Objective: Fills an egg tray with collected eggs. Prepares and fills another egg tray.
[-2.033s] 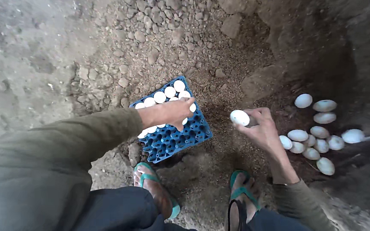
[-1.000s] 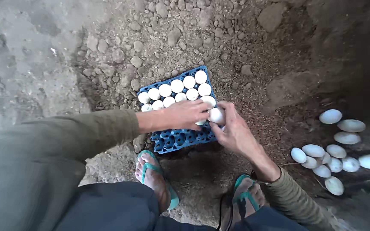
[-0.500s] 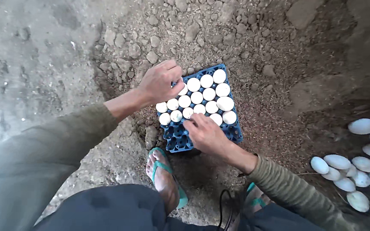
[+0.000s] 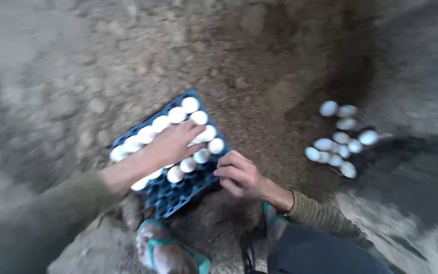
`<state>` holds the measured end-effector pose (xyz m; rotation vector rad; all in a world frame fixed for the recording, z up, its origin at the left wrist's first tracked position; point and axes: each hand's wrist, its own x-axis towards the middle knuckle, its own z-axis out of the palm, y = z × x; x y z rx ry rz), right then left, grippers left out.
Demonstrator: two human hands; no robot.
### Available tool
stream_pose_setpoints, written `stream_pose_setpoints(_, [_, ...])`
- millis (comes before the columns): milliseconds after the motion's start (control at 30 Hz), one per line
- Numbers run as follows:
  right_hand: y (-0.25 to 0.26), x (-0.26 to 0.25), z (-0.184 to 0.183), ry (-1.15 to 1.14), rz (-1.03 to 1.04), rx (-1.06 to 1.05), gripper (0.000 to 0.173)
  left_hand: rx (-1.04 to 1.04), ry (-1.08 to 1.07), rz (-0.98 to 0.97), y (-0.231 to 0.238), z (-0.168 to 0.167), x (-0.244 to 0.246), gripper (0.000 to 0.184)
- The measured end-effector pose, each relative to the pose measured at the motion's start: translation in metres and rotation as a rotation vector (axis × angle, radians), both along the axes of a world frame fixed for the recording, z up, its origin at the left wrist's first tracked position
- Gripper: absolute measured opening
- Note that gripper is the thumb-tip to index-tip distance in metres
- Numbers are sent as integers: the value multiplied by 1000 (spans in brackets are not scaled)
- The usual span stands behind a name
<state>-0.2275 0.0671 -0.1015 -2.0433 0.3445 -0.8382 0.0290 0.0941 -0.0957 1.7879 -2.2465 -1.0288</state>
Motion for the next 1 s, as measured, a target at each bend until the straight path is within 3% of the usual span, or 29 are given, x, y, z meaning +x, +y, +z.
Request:
stream_pose_setpoints(100, [-29,-77,1,181,-399,-1,12,-8,24,32,-8,-8,-12,42])
stream_pose_setpoints(200, [-68,-159,-3,546,-802,1,15,-38,36,43,-8,-8,-13,40])
stream_pose_setpoints(267, [-103,-210,-5,763,-1026,142,26,-29,29,55,-7,-8,-16,40])
stream_pose_setpoints(367, [-154,-253,-21,889,-1292,345,56,20,14,88,-8,-10,-15,49])
stream_pose_setpoints(433, [-170,-258,-25,914,-1311,480,84,-16,8,100,-8,-12,-13,59])
stream_pose_setpoints(500, [-164,-252,-22,926,-1216,584,99,-64,0,117,-5,-13,-12,65])
stream_pose_setpoints(633, [-191,-240,-44,968,-1093,493,81,-99,2,141,-10,-8,-10,61])
stream_pose_setpoints(867, [-188,-242,-92,1087,-1065,255,77,-84,3,172,-28,13,-13,47])
stream_pose_setpoints(1000, [-183,-232,-86,1080,-1016,271,73,-195,20,150,-38,9,-7,40])
